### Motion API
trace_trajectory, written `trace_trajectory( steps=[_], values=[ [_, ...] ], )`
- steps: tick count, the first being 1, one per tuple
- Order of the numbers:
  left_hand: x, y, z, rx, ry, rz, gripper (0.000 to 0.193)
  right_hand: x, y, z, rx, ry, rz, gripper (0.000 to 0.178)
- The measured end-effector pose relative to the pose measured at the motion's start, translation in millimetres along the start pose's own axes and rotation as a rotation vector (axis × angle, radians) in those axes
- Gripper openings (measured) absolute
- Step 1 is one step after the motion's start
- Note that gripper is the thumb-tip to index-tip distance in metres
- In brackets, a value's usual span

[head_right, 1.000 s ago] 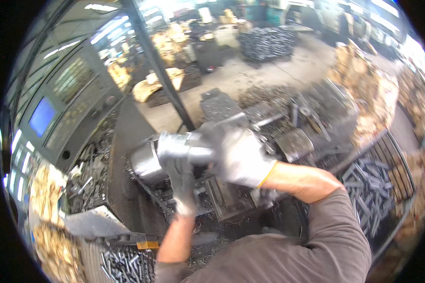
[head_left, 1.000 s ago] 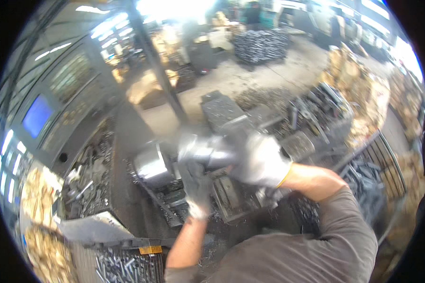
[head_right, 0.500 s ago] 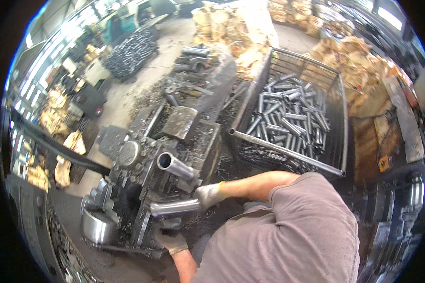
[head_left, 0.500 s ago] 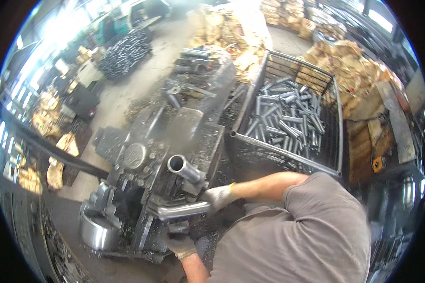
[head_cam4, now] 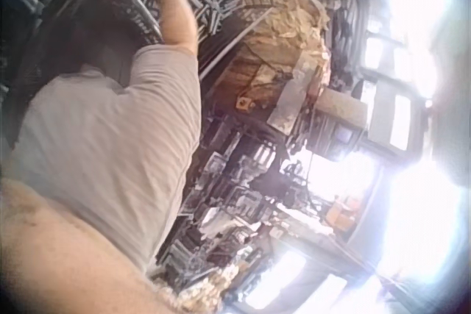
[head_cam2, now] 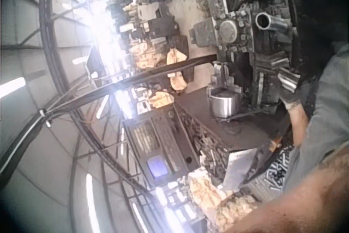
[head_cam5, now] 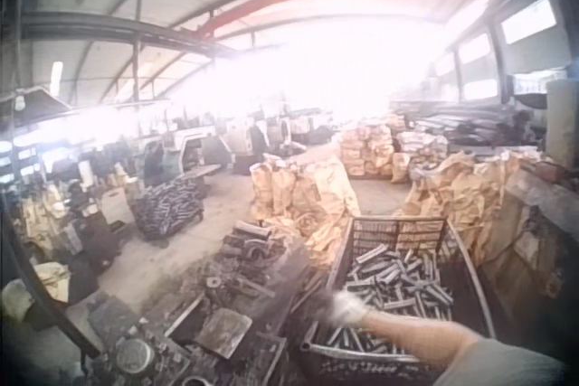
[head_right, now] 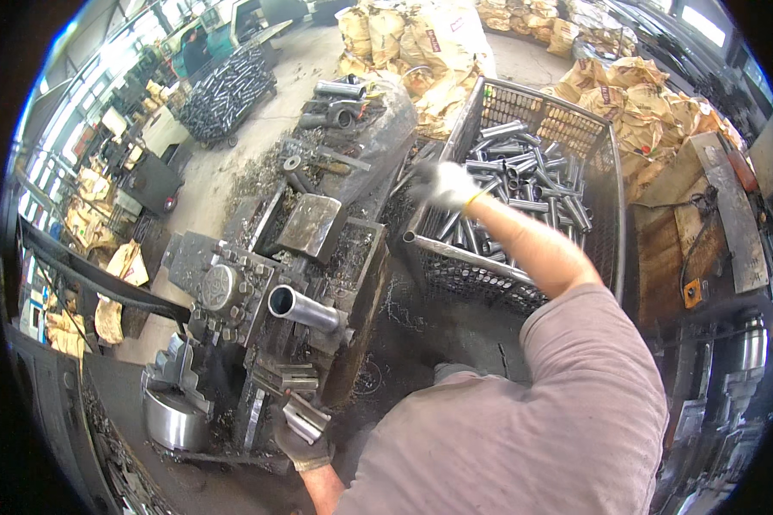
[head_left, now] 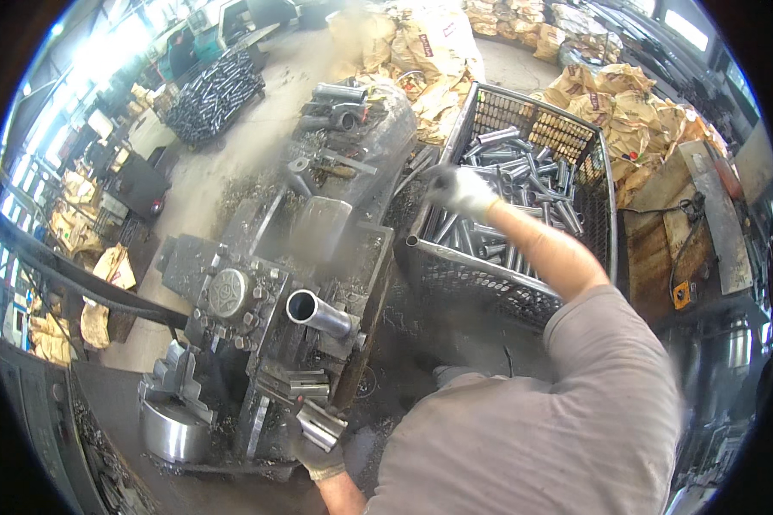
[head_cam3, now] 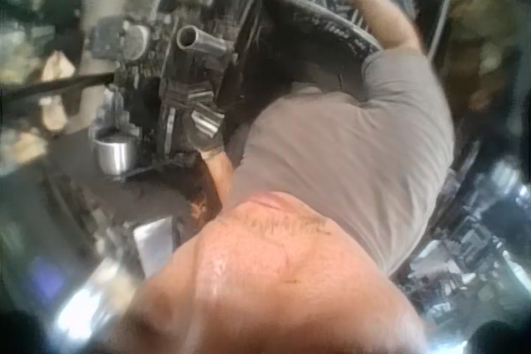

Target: The person operates a metal turning machine, repeatedly loading cylindrical metal parts into the chuck, securing them, and removing the finished pieces. The processed parts are placed into a wire basket nearby.

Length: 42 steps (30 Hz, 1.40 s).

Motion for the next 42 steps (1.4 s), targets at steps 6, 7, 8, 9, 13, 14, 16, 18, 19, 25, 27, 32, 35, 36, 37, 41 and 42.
trace_trajectory(
  steps=[6,7,8,9,13,14,16,18,19,25,27,32,35,36,37,41,42],
  values=[
    [7.6,-33.2,0.3,0.128,0.161,-0.377,0.048,-176.4,-194.0,-79.0,0.429,-0.420,0.088,0.067],
    [-22.5,-28.3,-7.3,0.149,-0.054,-0.216,0.047,-191.7,-204.6,-80.6,0.385,-0.443,0.041,0.067],
    [-19.0,-24.5,-13.8,0.151,0.111,-0.081,0.051,-206.7,-211.5,-83.7,0.336,-0.469,-0.002,0.066],
    [2.5,-55.3,-27.2,0.340,0.133,-0.705,0.053,-201.7,-248.2,-116.5,0.557,-0.523,-0.024,0.066],
    [1.5,-17.8,-29.6,0.094,0.260,-0.315,0.055,-225.8,-304.6,-232.8,1.196,-0.627,-0.161,0.078],
    [-5.9,-2.3,-33.2,0.051,0.312,-0.267,0.053,-247.9,-294.2,-232.2,1.196,-0.552,-0.030,0.073],
    [64.9,9.5,-22.5,-0.038,0.287,-0.010,0.051,-320.2,-274.9,-205.4,0.714,-0.701,-0.291,0.067],
    [73.8,33.3,-20.7,-0.145,0.362,0.092,0.045,-371.9,-244.5,-180.5,0.770,-0.583,-0.396,0.059],
    [75.0,42.2,-22.5,-0.156,0.339,0.059,0.046,-367.9,-255.7,-178.7,0.753,-0.596,-0.426,0.056],
    [90.0,79.1,-27.9,-0.337,0.307,-0.062,0.059,-322.5,-319.6,-165.4,0.397,-1.033,0.251,0.065],
    [58.9,94.7,-14.7,-0.451,0.381,-0.064,0.060,-346.8,-332.4,-172.3,0.595,-1.069,0.017,0.080],
    [-14.2,137.5,-2.3,-0.666,0.171,0.170,0.064,-329.8,-368.9,-176.3,0.544,-0.953,0.300,0.091],
    [32.2,151.5,-4.0,-0.619,0.227,0.266,0.054,-230.5,-464.9,-173.8,0.998,-0.913,0.207,0.074],
    [36.9,152.9,-2.5,-0.573,0.210,0.334,0.051,-215.4,-489.5,-160.1,1.133,-0.855,0.156,0.068],
    [60.5,145.4,-6.2,-0.551,0.310,0.315,0.050,-205.8,-509.2,-138.5,1.287,-0.669,0.089,0.070],
    [141.8,91.7,-46.2,-0.570,0.609,0.225,0.044,-249.6,-556.9,-37.4,1.530,-0.223,-0.673,0.056],
    [156.4,76.0,-62.1,-0.540,0.696,0.150,0.043,-283.7,-551.0,-12.1,1.577,-0.129,-0.839,0.051]
  ],
)
Point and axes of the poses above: each hand's wrist, its own z-axis towards the middle knuckle, its own x-axis out of the back of the hand, y = z × x, the point moved 10 cm from there along z, towards the middle knuckle, and after that the axes turned 1 degree about -y, right-handed, at the moved point
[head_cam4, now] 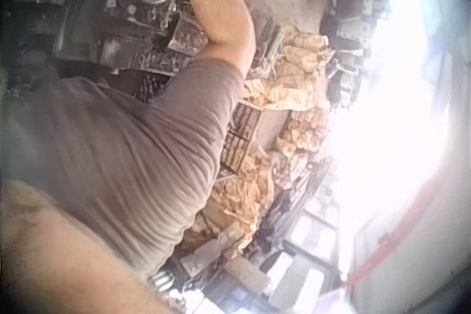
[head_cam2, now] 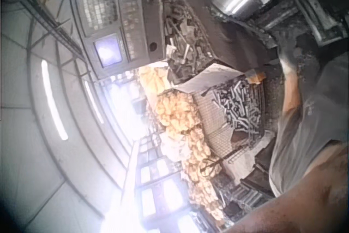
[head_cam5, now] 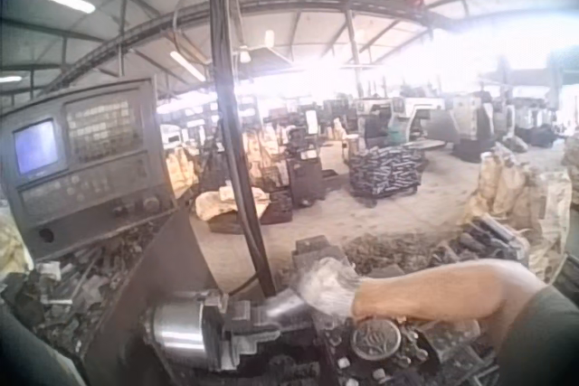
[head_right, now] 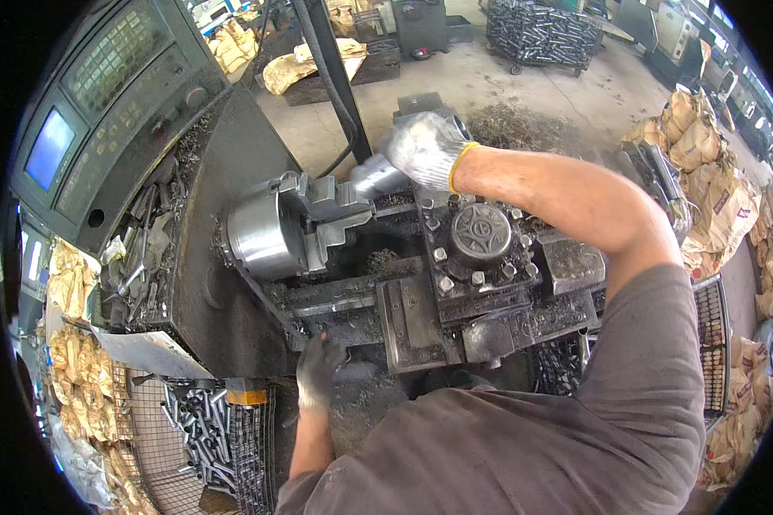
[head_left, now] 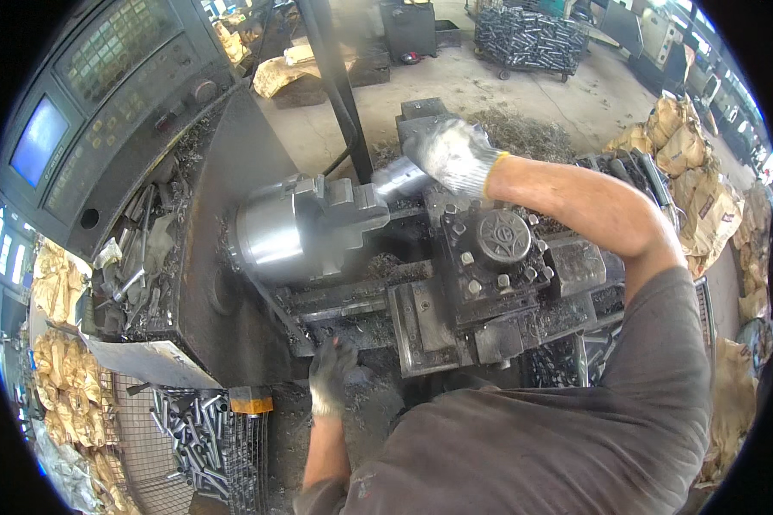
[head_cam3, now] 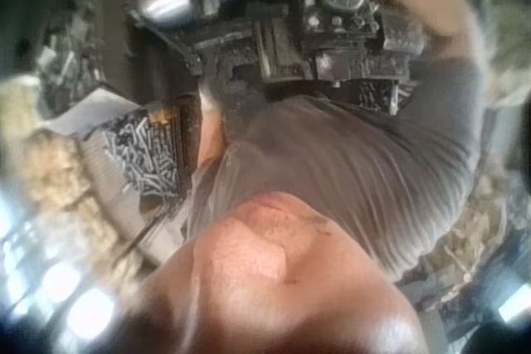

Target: The person operates a metal turning machine, repeatedly loading cylindrical metal parts into the chuck, securing them, and removing the finished pieces. The processed parts are placed into a wire basket nearby.

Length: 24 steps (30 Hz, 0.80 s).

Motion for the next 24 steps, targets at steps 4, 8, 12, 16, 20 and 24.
trace_trajectory(
  steps=[4,8,12,16,20,24],
  values=[
    [127.1,-59.2,-48.8,0.179,0.323,0.026,0.046,-93.2,-6.7,20.3,0.023,-0.354,0.264,0.061],
    [238.5,-82.5,-96.9,0.166,0.637,-0.107,0.036,-135.4,-23.9,30.8,0.050,-0.414,0.576,0.065],
    [236.6,-13.8,-99.0,-0.141,0.781,-0.295,0.041,-103.0,-39.0,30.3,0.052,-0.380,0.783,0.070],
    [271.4,11.2,-105.6,-0.120,0.761,-0.349,0.043,-153.8,-10.9,32.4,0.091,-0.690,0.388,0.046],
    [249.5,23.8,-80.9,0.032,0.168,-0.371,0.046,-142.9,-25.6,39.8,-0.163,-0.666,0.661,0.051],
    [269.8,38.1,-88.5,-0.178,0.698,-0.128,0.034,-100.5,-41.5,42.4,-0.151,-0.515,1.034,0.094]
  ],
)
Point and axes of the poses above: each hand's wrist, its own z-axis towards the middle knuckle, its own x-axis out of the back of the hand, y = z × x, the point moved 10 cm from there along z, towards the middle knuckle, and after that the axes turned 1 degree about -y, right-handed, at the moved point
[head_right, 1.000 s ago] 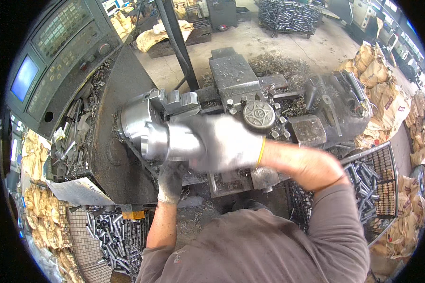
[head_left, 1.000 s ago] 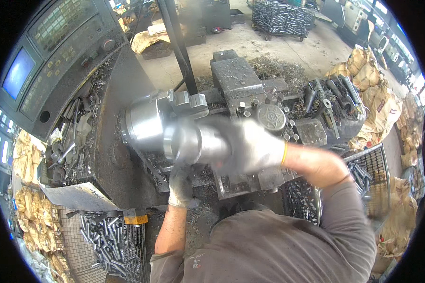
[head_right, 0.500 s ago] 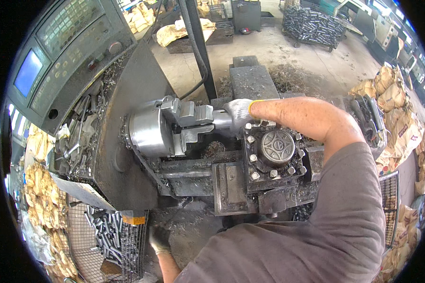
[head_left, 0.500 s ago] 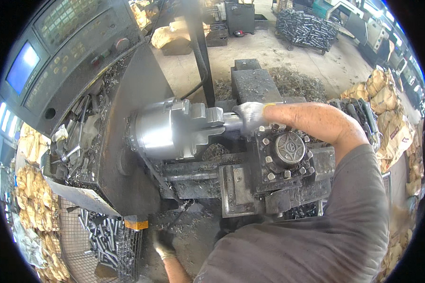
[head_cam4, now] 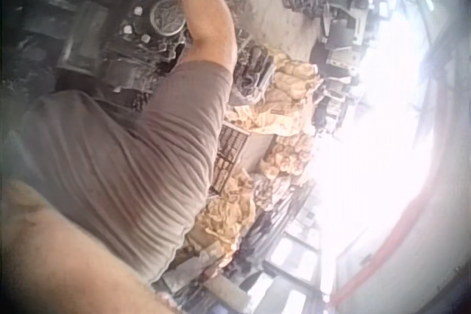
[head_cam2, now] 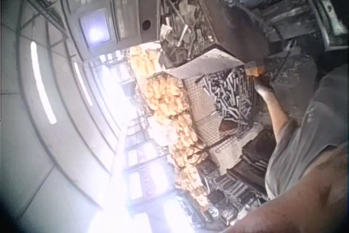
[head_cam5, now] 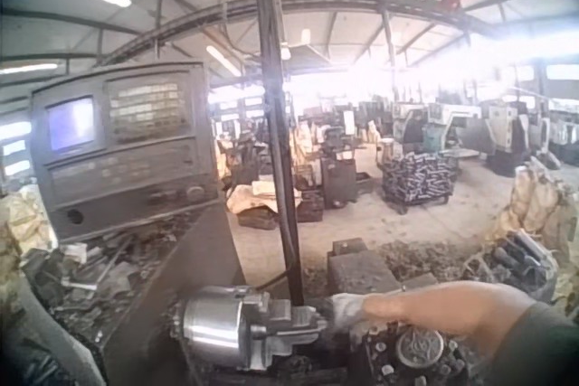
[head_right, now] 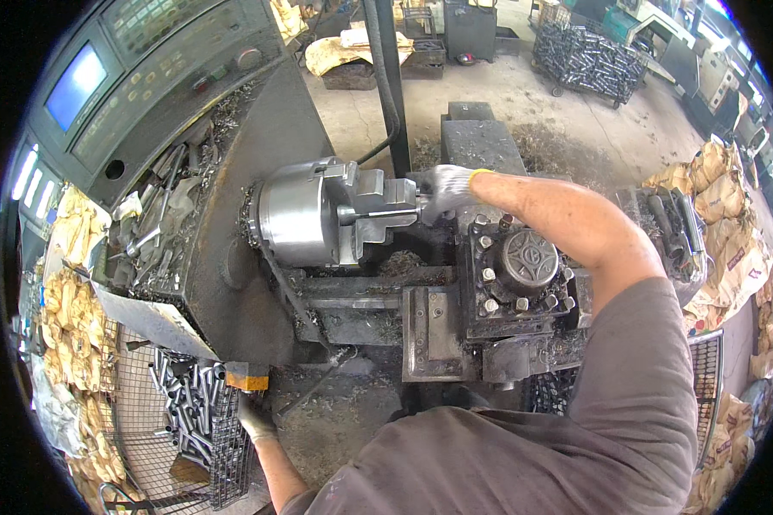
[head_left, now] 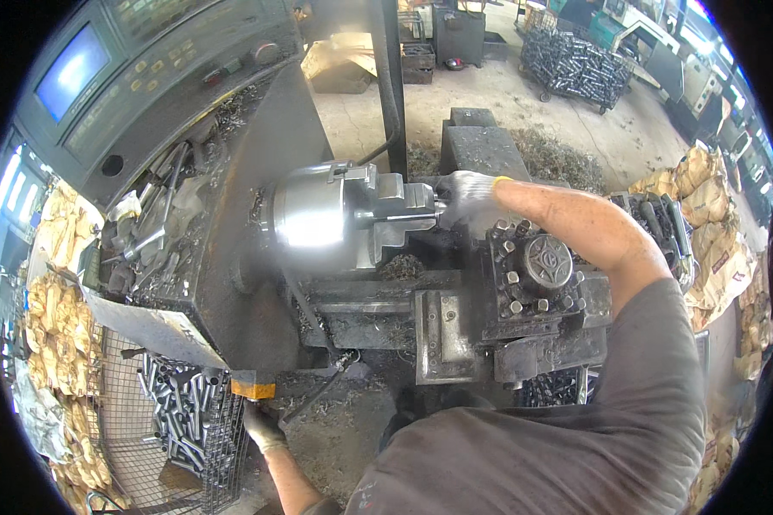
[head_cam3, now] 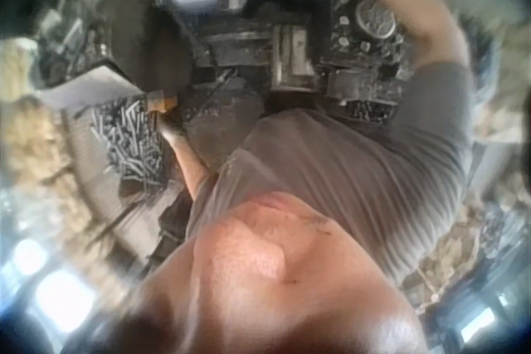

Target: The person operates a metal turning machine, repeatedly loading cylindrical metal parts into the chuck, securing them, and removing the finished pieces. The processed parts are placed into a wire basket nearby.

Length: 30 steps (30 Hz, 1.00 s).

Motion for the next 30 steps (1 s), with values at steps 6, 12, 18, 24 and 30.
trace_trajectory(
  steps=[6,12,18,24,30],
  values=[
    [27.3,23.2,-9.5,-0.290,0.152,0.437,0.053,45.0,-5.4,-70.5,-0.058,0.404,-0.158,0.066],
    [-140.9,189.9,-168.6,-1.425,0.068,0.824,0.042,3.2,-65.2,-258.6,0.372,0.943,0.056,0.020],
    [-398.4,290.4,-211.0,-2.055,-0.157,0.912,0.051,-83.6,-50.5,-318.3,0.336,0.864,0.169,0.027],
    [-543.5,328.7,-67.2,-1.407,0.072,1.593,0.083,-130.7,-12.7,-294.6,0.281,0.691,0.407,0.028],
    [-514.9,284.0,-143.6,-1.553,0.078,1.316,0.076,-153.0,-7.7,-271.2,0.267,0.556,0.456,0.025]
  ],
)
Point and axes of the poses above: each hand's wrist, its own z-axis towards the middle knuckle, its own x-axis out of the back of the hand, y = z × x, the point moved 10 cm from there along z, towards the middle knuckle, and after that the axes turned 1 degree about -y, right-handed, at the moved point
